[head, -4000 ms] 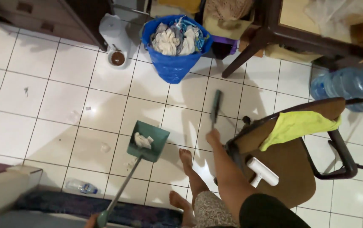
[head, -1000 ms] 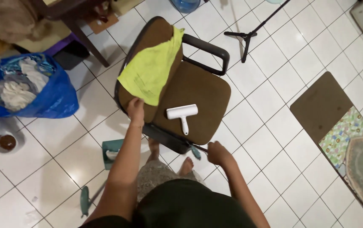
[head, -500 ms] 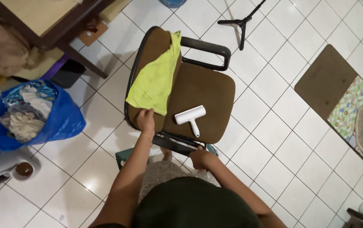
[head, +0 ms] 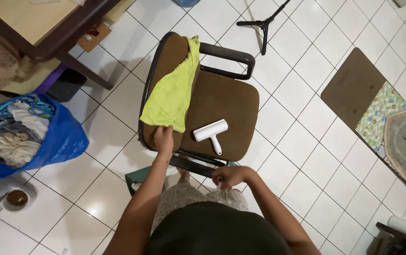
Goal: Cleaning a room by sweeping the floor with a broom and dustpan, using a lint roller on an office chair, and folding a cloth.
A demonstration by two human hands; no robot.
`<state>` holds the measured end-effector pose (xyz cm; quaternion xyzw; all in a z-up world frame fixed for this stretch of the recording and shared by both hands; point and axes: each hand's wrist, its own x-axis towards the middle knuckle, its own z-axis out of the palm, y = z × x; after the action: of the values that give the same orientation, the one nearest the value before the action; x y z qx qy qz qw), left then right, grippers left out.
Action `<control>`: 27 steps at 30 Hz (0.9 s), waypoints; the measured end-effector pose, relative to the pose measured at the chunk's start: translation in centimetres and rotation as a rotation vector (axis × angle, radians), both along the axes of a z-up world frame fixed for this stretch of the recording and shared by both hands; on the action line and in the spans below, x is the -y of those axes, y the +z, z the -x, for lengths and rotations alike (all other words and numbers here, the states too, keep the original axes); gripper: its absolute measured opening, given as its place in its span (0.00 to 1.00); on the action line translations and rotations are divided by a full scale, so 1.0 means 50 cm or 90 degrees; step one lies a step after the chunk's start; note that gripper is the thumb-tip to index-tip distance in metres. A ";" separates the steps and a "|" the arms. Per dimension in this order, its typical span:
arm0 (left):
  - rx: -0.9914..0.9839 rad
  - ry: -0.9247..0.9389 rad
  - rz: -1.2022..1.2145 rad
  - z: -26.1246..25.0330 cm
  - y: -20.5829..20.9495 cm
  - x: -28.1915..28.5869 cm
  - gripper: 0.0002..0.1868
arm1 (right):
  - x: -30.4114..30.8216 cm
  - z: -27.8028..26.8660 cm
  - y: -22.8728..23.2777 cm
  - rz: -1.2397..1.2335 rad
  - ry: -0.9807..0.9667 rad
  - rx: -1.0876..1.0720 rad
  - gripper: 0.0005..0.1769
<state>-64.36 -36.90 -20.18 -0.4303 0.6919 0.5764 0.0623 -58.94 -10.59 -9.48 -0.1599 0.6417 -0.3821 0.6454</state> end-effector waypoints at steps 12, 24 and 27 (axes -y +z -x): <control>-0.052 -0.011 -0.072 -0.001 0.017 -0.009 0.27 | 0.013 -0.052 -0.044 -0.306 -0.235 -0.417 0.11; -0.079 -0.039 -0.029 0.008 0.036 -0.009 0.25 | 0.022 -0.086 -0.107 -0.493 -0.339 -0.514 0.15; -0.078 -0.047 -0.014 0.000 0.005 -0.006 0.23 | -0.017 -0.107 -0.141 -0.495 -0.372 -0.528 0.12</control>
<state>-64.35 -36.60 -19.94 -0.3680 0.7032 0.6067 0.0461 -53.59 -9.75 -16.51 0.1328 0.9471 -0.1879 0.2237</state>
